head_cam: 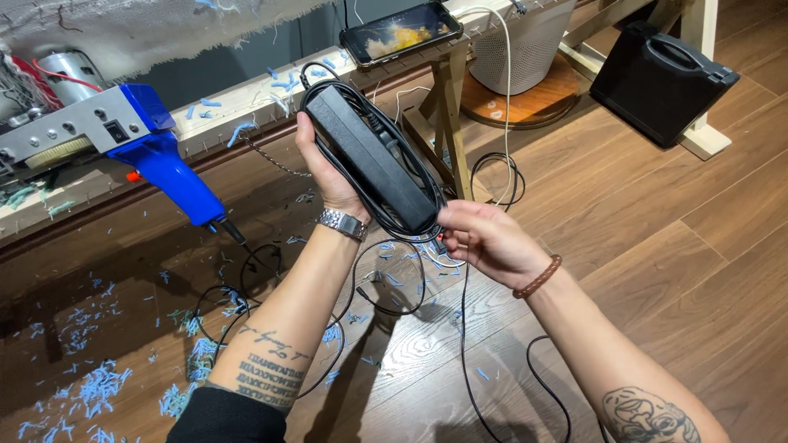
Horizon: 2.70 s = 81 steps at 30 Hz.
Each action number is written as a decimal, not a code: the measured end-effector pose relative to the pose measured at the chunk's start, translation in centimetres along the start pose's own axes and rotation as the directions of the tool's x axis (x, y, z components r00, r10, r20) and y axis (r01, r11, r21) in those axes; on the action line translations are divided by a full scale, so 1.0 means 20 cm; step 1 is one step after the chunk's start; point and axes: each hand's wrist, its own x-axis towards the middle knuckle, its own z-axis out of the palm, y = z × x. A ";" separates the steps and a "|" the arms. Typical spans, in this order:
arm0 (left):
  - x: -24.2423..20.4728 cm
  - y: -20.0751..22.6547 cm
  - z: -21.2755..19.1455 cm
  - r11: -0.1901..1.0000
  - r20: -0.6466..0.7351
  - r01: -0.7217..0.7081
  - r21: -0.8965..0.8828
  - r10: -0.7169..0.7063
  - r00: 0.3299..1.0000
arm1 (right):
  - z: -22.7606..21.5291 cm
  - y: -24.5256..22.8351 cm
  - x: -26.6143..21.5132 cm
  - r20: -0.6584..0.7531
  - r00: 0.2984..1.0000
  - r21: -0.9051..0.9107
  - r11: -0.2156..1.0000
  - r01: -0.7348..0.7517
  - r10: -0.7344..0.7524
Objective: Preparing rug tufting equipment by untangling power cables and connecting them to a power source.
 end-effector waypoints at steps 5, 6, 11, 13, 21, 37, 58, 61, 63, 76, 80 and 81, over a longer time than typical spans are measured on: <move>0.00 -0.01 -0.01 0.999 0.026 0.050 0.003 -0.050 0.998 | 0.01 -0.12 -0.05 0.026 0.999 0.001 0.999 -0.039 0.039; -0.01 0.00 -0.01 0.997 0.038 0.071 0.009 -0.072 0.997 | 0.01 -0.13 -0.05 0.021 0.999 -0.021 0.999 -0.037 0.037; -0.04 -0.02 -0.02 0.988 0.070 0.151 0.021 -0.152 0.986 | 0.04 -0.13 -0.03 -0.028 0.999 0.023 1.000 0.017 -0.016; -0.06 -0.04 0.00 0.982 0.076 0.186 0.022 -0.187 0.979 | 0.00 -0.08 0.02 -0.018 0.999 0.023 0.999 0.036 -0.036; -0.01 -0.21 -0.09 0.978 0.048 0.206 0.031 -0.207 0.977 | 0.00 -0.26 -0.09 -0.136 0.785 -0.559 0.701 0.443 -0.604; -0.04 -0.57 -0.18 0.951 -0.141 0.280 0.130 -0.262 0.955 | -0.11 -0.53 0.09 0.107 0.982 -0.855 0.490 0.172 -0.159; 0.34 -0.87 0.08 -0.201 -0.265 0.180 0.963 -0.570 0.777 | -1.15 -1.23 0.61 0.002 0.945 -0.986 -0.158 0.057 0.327; 0.42 -1.05 0.02 -0.230 -0.216 0.097 0.968 -0.577 0.788 | -1.33 -1.20 0.75 -0.029 0.960 -0.893 -0.439 0.100 0.279; 0.45 -1.18 0.03 -0.113 -0.177 0.137 0.984 -0.558 0.811 | -1.52 -1.13 0.91 -0.056 0.983 -0.808 -0.586 0.058 0.174; 0.79 -2.08 0.19 0.157 -0.295 0.463 0.873 -0.584 0.756 | -2.10 -0.90 1.65 0.136 0.990 -0.730 -0.680 0.069 -0.045; 0.85 -2.12 0.22 0.128 -0.419 0.593 0.795 -0.591 0.690 | -2.04 -0.94 1.78 0.142 0.987 -0.694 -0.719 0.048 -0.071; 0.87 -2.16 0.20 0.145 -0.467 0.637 0.757 -0.561 0.683 | -1.97 -0.99 1.78 0.130 0.990 -0.679 -0.733 0.046 -0.058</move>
